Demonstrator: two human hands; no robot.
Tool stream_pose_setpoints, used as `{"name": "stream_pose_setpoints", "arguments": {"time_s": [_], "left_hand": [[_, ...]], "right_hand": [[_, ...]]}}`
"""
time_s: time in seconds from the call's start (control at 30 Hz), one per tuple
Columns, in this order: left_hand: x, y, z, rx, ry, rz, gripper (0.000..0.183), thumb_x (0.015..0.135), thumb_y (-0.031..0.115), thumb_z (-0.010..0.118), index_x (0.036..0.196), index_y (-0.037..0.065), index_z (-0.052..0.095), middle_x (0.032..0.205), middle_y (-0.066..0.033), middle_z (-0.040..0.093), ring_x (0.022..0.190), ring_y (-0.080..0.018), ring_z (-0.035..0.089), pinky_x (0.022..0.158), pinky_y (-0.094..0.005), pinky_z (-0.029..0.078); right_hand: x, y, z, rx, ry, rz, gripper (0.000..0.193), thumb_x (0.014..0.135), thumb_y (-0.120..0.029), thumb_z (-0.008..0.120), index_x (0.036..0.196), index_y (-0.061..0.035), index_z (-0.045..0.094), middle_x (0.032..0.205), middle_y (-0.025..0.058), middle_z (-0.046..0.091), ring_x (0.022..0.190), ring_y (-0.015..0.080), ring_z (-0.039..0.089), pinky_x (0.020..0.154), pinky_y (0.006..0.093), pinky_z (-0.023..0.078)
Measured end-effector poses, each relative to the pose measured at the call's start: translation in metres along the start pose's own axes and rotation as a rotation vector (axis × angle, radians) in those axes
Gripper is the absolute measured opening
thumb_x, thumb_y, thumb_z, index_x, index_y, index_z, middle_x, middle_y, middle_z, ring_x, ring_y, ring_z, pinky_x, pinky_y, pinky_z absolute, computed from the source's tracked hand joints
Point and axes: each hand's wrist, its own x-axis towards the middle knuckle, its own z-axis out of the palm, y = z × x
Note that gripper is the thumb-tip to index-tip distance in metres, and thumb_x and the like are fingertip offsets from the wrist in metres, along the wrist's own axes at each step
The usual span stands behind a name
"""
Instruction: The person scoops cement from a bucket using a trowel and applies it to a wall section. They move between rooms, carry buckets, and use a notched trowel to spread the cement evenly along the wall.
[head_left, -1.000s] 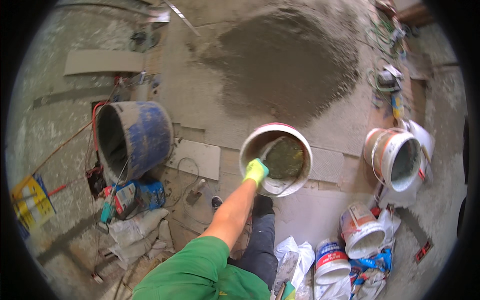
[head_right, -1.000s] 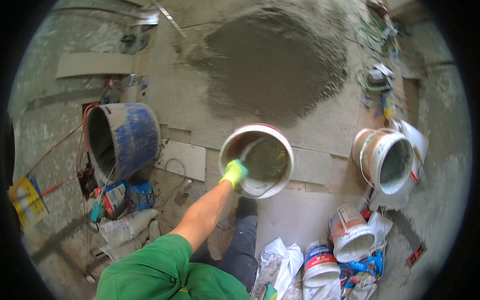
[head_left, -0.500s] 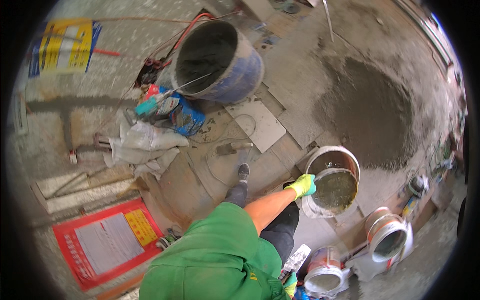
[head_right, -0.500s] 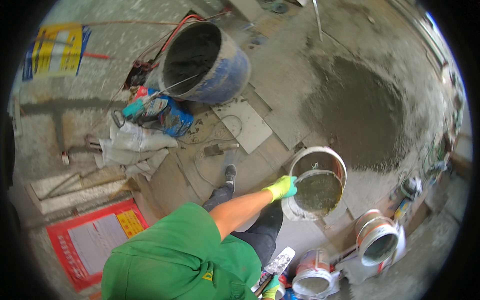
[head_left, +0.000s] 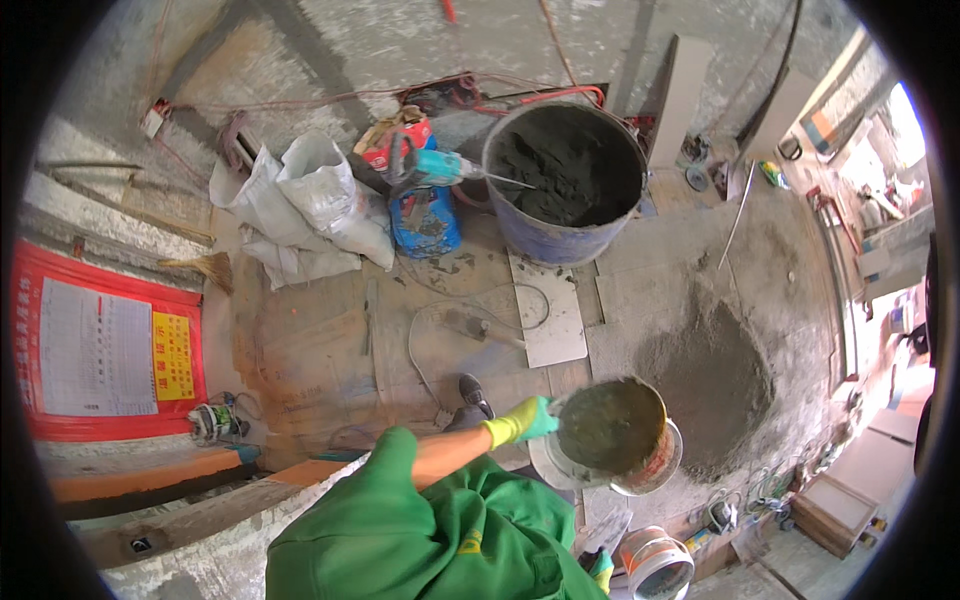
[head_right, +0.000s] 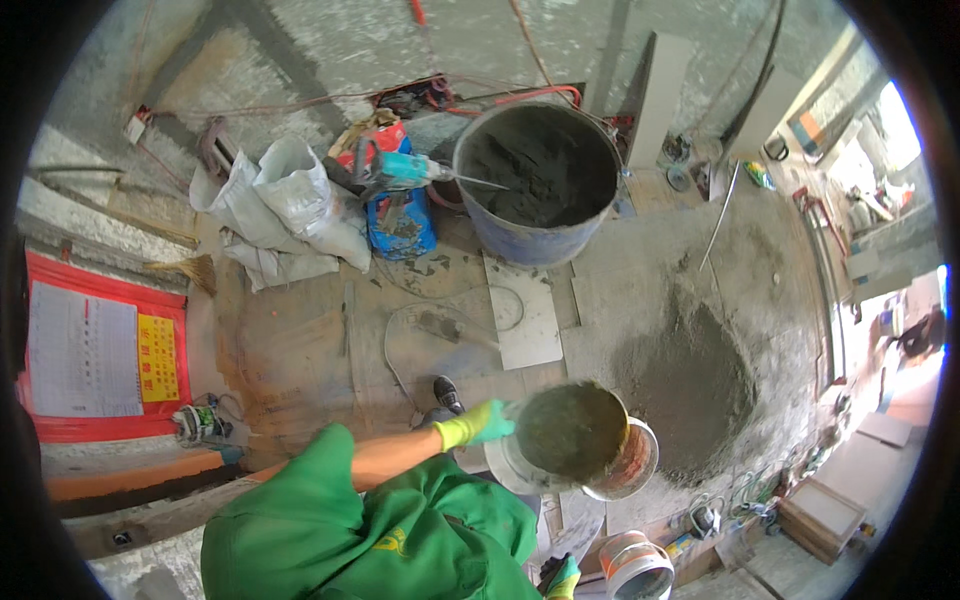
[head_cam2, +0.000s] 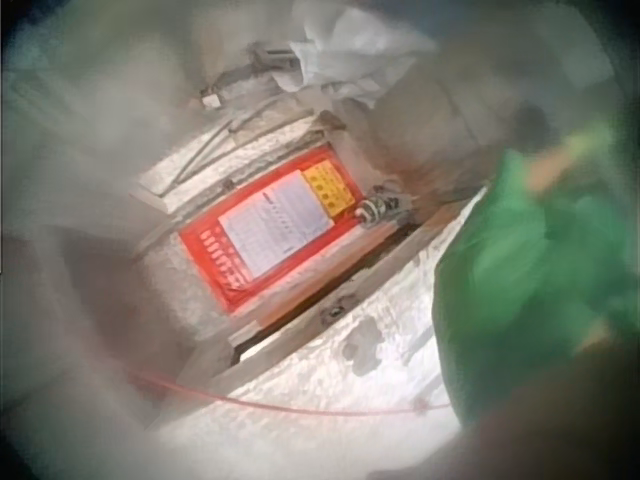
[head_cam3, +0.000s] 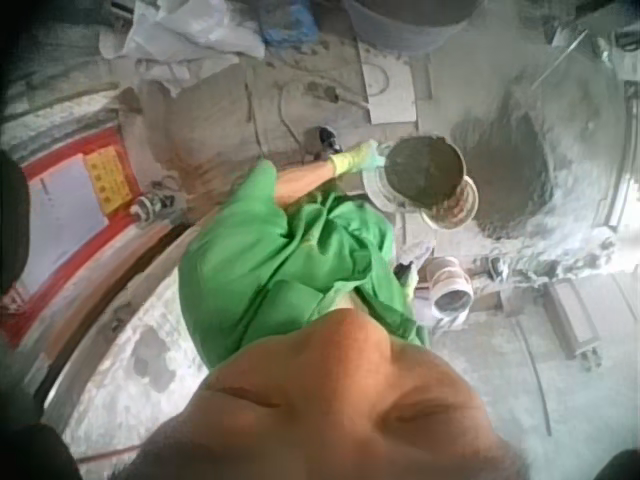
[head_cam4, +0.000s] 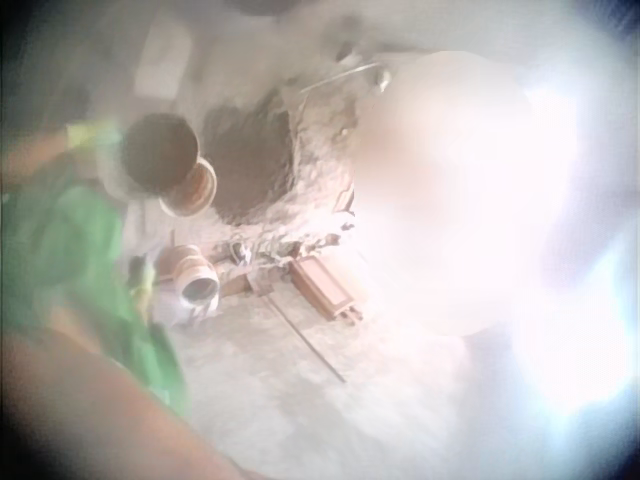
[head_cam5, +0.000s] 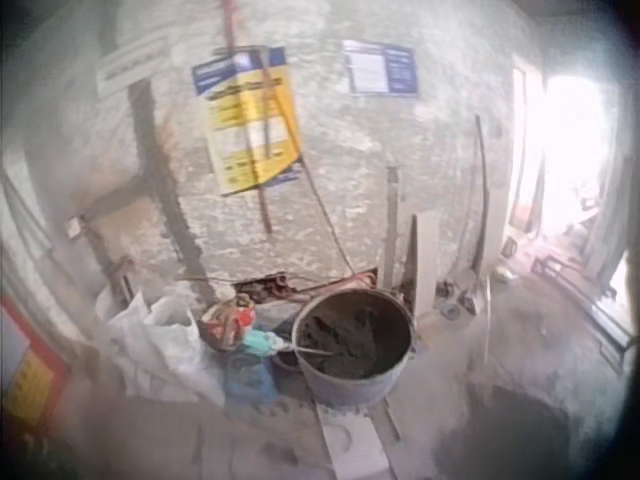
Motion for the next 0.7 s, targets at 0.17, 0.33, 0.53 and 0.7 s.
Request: {"name": "stream_pose_setpoints", "arguments": {"time_s": [0.17,0.33,0.53,0.7], "left_hand": [[-0.081,-0.055,-0.123,-0.114,0.332,-0.124,0.027,0.077,0.023,0.065,0.074,-0.003,0.062,0.063,-0.0150,0.059,0.057,-0.0154,0.053,0.053,-0.0370,0.043],[-0.174,-0.109,-0.213,-0.709,0.722,-0.227,0.013,0.080,0.013,0.062,0.084,0.001,0.065,0.071,0.0020,0.058,0.068,-0.0091,0.050,0.060,-0.0286,0.042],[-0.261,-0.189,-0.263,-0.950,1.245,-0.357,0.019,0.083,0.014,0.060,0.089,-0.003,0.067,0.082,0.0014,0.062,0.072,-0.0093,0.054,0.058,-0.0280,0.044],[-0.329,-0.211,-0.279,-1.123,1.507,-0.208,0.027,0.086,0.018,0.059,0.095,-0.006,0.065,0.093,-0.0076,0.066,0.085,-0.0177,0.062,0.073,-0.0319,0.051]], "right_hand": [[-0.011,-0.057,0.090,-0.283,-0.014,-0.062,0.046,0.087,-0.044,0.054,0.068,-0.0027,0.059,0.056,0.0115,0.056,0.042,0.0265,0.053,0.040,0.0387,0.043],[-0.053,-0.110,0.232,-0.607,-0.185,-0.254,0.039,0.086,-0.039,0.059,0.072,-0.0031,0.059,0.059,0.0119,0.057,0.045,0.0271,0.054,0.042,0.0383,0.043],[-0.074,-0.145,0.408,-0.829,-0.325,-0.250,0.034,0.086,-0.033,0.061,0.070,-0.0027,0.061,0.058,0.0122,0.059,0.044,0.0256,0.055,0.040,0.0368,0.042],[-0.080,-0.163,0.532,-1.259,-0.392,-0.249,0.033,0.085,-0.033,0.056,0.072,-0.0038,0.061,0.057,0.0104,0.058,0.044,0.0241,0.055,0.040,0.0359,0.042]]}}
